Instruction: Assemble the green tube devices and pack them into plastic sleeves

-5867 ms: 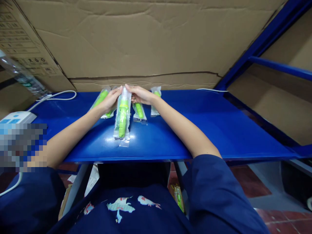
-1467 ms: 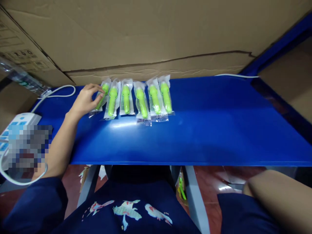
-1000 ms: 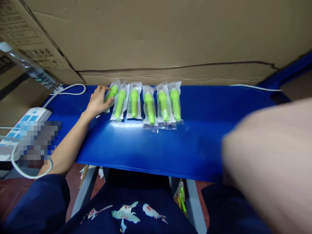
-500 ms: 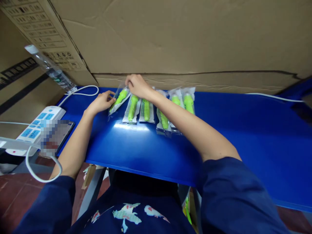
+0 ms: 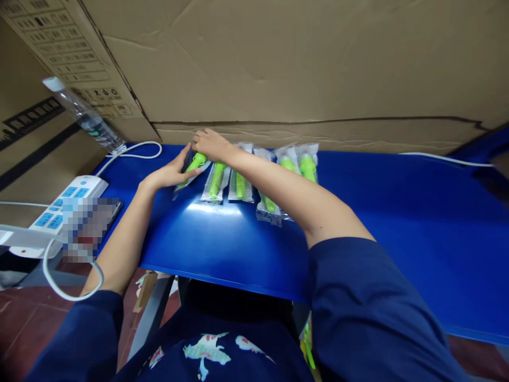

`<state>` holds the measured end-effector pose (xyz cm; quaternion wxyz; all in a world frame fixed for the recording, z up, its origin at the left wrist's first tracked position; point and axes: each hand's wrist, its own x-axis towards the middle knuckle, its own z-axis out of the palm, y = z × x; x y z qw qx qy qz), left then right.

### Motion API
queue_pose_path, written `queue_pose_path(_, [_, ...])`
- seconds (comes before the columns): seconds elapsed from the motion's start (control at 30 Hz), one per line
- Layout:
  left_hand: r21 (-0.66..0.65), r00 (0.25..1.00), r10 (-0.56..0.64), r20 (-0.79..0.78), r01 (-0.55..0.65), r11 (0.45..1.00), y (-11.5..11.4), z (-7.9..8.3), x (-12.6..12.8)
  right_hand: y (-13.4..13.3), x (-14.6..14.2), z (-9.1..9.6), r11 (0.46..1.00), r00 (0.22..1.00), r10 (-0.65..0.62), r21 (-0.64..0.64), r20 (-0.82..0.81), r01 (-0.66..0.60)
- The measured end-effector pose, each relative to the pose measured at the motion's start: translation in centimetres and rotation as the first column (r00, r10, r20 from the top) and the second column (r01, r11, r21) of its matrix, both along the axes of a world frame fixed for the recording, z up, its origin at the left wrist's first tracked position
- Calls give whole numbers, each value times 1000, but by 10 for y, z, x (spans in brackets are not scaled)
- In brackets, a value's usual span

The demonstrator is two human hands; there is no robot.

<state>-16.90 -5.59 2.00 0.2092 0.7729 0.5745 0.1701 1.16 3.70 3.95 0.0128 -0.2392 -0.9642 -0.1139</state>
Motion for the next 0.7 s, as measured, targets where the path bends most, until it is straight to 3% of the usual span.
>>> queue_pose_path(0.1, [-33,1000,3,-31,-4,999,0,0,-3,-3,12,11,998,999,6,67,-54,-3])
queue_pose_path(0.2, [-64,997,24,-77,-29,998,4,-3,-7,-20,44,27,989,990,-85,111,-114,97])
queue_pose_path(0.3, [-36,994,15,-104,-19,999,8,-6,-11,-49,102,36,955,950,-260,101,-176,280])
queue_pose_path(0.4, [-22,987,20,-158,-23,999,7,-4,-9,-80,182,27,878,832,-461,-27,-307,477])
queue_pose_path(0.5, [-3,978,48,-202,-49,999,5,-3,-3,-111,265,6,749,661,-656,-204,-365,630])
queue_pose_path(0.6, [89,973,150,-173,-136,987,5,-7,5,-139,324,-13,508,375,-838,-317,-397,801])
queue_pose_path(0.7, [202,965,252,-76,-232,951,9,-15,11,-157,346,-22,292,183,-935,-363,-305,885])
